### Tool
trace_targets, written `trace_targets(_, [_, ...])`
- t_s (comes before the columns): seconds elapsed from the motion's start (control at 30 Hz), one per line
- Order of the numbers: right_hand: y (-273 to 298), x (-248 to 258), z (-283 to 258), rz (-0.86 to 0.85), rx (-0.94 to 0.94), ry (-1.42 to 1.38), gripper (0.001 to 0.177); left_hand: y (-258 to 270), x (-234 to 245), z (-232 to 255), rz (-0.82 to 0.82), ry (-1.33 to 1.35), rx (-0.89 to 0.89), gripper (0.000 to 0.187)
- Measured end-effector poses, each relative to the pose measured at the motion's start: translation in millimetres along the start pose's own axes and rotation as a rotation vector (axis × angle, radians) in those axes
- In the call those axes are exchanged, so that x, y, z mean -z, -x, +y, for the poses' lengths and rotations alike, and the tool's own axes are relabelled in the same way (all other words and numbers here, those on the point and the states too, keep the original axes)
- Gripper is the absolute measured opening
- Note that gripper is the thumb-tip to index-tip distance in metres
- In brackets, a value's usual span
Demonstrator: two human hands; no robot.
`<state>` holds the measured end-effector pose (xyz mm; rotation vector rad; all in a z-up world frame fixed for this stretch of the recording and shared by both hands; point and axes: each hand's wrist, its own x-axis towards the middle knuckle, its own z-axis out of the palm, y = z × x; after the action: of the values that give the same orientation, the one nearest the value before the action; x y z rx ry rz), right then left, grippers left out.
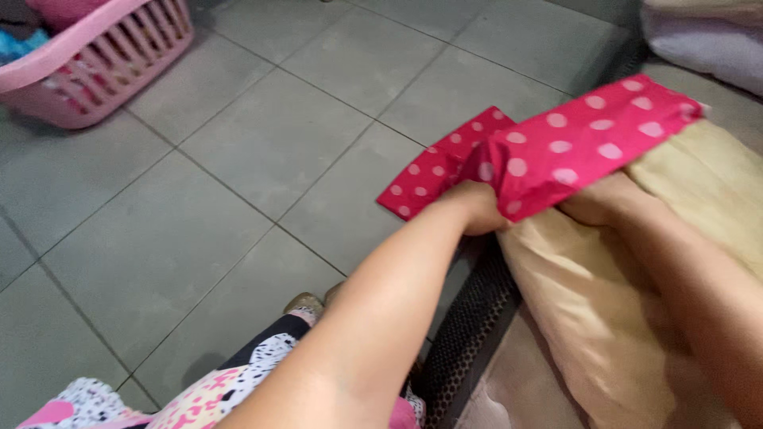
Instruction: The person puts a pillow into a pink polka-dotted pillowcase, ties the drawstring, and then places it on a bed. The person then picks up a beige pillow and puts it into a matching pink polka-dotted pillowcase.
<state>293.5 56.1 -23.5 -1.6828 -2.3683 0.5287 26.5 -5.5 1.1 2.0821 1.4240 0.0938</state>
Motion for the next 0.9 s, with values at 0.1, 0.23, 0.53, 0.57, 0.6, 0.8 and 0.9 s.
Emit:
trace_targets(0.1, [36.1, 29.1, 32.3, -0.057, -0.062, -0.017, 0.023, 6.4, 1.8, 6.4, -0.027, -0.107, 0.0, 0.055])
trace_targets(0.23, [75.0, 68.2, 82.5, 0.532, -0.154, -0.011, 0.024, 17.8, -0.3, 8.7, -0.025, -0.181, -0.012, 0.052])
trace_targets(0.53, [55.9, 93.8, 168.4, 0.22, -0.889, 0.109, 0.104, 48.5, 32.8, 31.2, 0.12, -0.23, 0.042, 0.052])
trace_targets(0.57, [51.1, 93.5, 168.6, 0.195, -0.877, 0.126, 0.103, 47.6, 34.9, 32.1, 0.167, -0.211, 0.029, 0.052])
trace_targets(0.6, [48.5, 93.2, 167.5, 0.175, -0.856, 0.146, 0.102, 45.1, 35.9, 32.1, 0.208, -0.179, -0.008, 0.055])
trace_targets(0.8, [41.5, 121.0, 131.7, 0.291, -0.585, 0.327, 0.098, 6.2, 34.0, 36.7, 0.16, -0.055, -0.157, 0.07])
trace_targets(0.9, [40.1, 124.5, 80.7, 0.388, -0.465, 0.415, 0.088, -16.6, 29.9, 48.9, 0.116, -0.009, -0.172, 0.072])
